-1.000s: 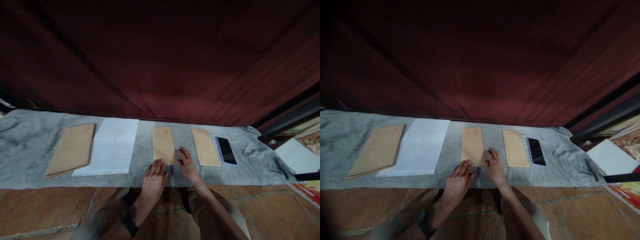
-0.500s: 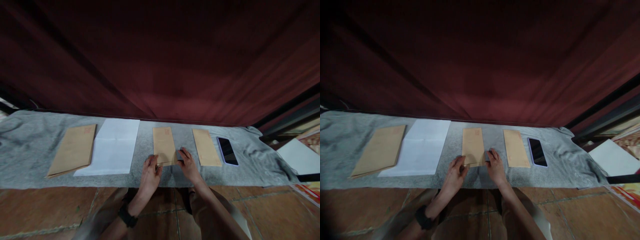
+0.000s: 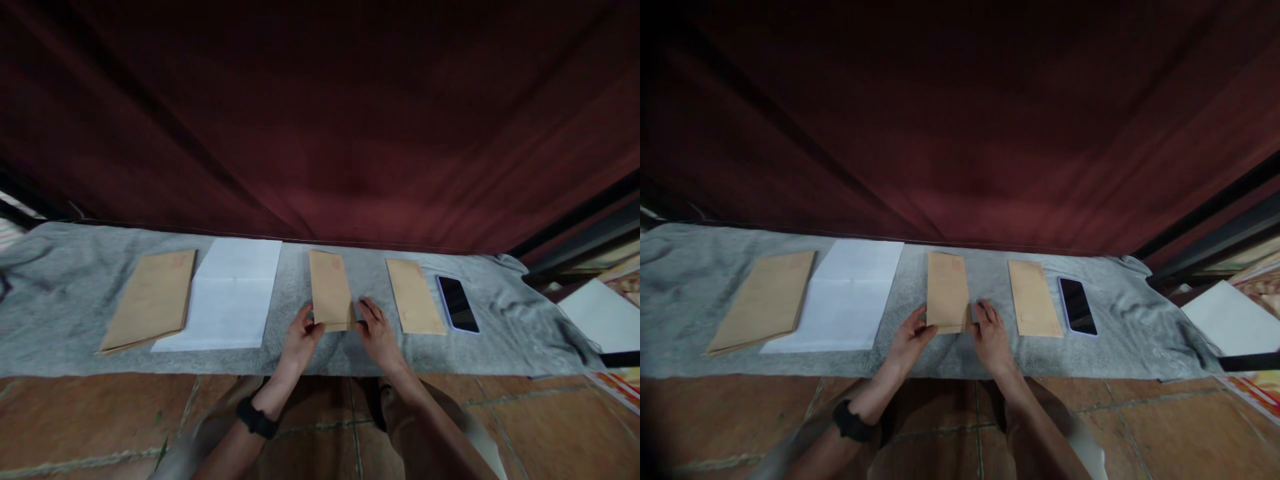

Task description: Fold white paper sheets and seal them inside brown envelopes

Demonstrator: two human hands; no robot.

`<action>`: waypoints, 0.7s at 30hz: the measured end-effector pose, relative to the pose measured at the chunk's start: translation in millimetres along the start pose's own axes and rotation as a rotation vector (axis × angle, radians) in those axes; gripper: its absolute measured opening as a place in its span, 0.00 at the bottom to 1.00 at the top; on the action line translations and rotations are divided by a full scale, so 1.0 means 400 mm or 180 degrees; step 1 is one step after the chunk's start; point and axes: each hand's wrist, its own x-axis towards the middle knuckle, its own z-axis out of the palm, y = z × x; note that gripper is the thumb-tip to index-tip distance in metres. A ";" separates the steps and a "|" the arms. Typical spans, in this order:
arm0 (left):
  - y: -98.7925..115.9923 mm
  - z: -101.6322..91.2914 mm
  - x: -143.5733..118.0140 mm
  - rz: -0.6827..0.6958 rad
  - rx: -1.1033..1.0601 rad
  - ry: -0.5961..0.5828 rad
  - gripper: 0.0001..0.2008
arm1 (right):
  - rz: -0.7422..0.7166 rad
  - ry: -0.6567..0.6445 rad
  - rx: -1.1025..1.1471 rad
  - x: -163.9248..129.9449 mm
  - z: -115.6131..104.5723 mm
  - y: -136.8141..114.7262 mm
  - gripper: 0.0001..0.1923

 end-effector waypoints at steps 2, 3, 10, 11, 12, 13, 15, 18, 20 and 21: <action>0.010 0.005 -0.003 0.0034 -0.0133 -0.0050 0.29 | -0.0098 0.0037 0.0049 -0.001 -0.016 -0.033 0.28; 0.016 0.008 -0.005 0.0061 -0.0174 -0.0047 0.27 | -0.0148 0.0034 0.0078 -0.003 -0.022 -0.053 0.29; 0.044 0.029 -0.016 0.0244 -0.0451 -0.0159 0.26 | -0.0117 -0.0263 -0.0249 -0.019 -0.022 -0.150 0.28; 0.047 0.032 -0.019 0.0265 -0.0510 -0.0213 0.27 | -0.0057 -0.0284 -0.0306 -0.017 -0.021 -0.151 0.27; 0.051 0.034 -0.023 0.0282 -0.0568 -0.0294 0.28 | 0.0006 -0.0295 -0.0339 -0.014 -0.022 -0.148 0.26; 0.055 0.036 -0.026 0.0299 -0.0619 -0.0407 0.28 | 0.0068 -0.0300 -0.0340 -0.010 -0.023 -0.144 0.26; 0.060 0.037 -0.031 0.0314 -0.0700 -0.0615 0.29 | 0.0231 -0.0244 -0.0189 -0.001 -0.031 -0.133 0.24; 0.054 0.036 -0.032 0.0096 -0.0665 -0.0652 0.30 | 0.0689 0.0019 0.0616 0.013 -0.046 -0.118 0.19; 0.040 0.038 -0.027 -0.0152 -0.0506 -0.0619 0.31 | 0.1086 0.0150 0.1440 0.020 -0.053 -0.111 0.17; 0.031 0.040 -0.024 -0.0244 -0.0416 -0.0641 0.32 | 0.1299 0.0200 0.1844 0.022 -0.055 -0.109 0.17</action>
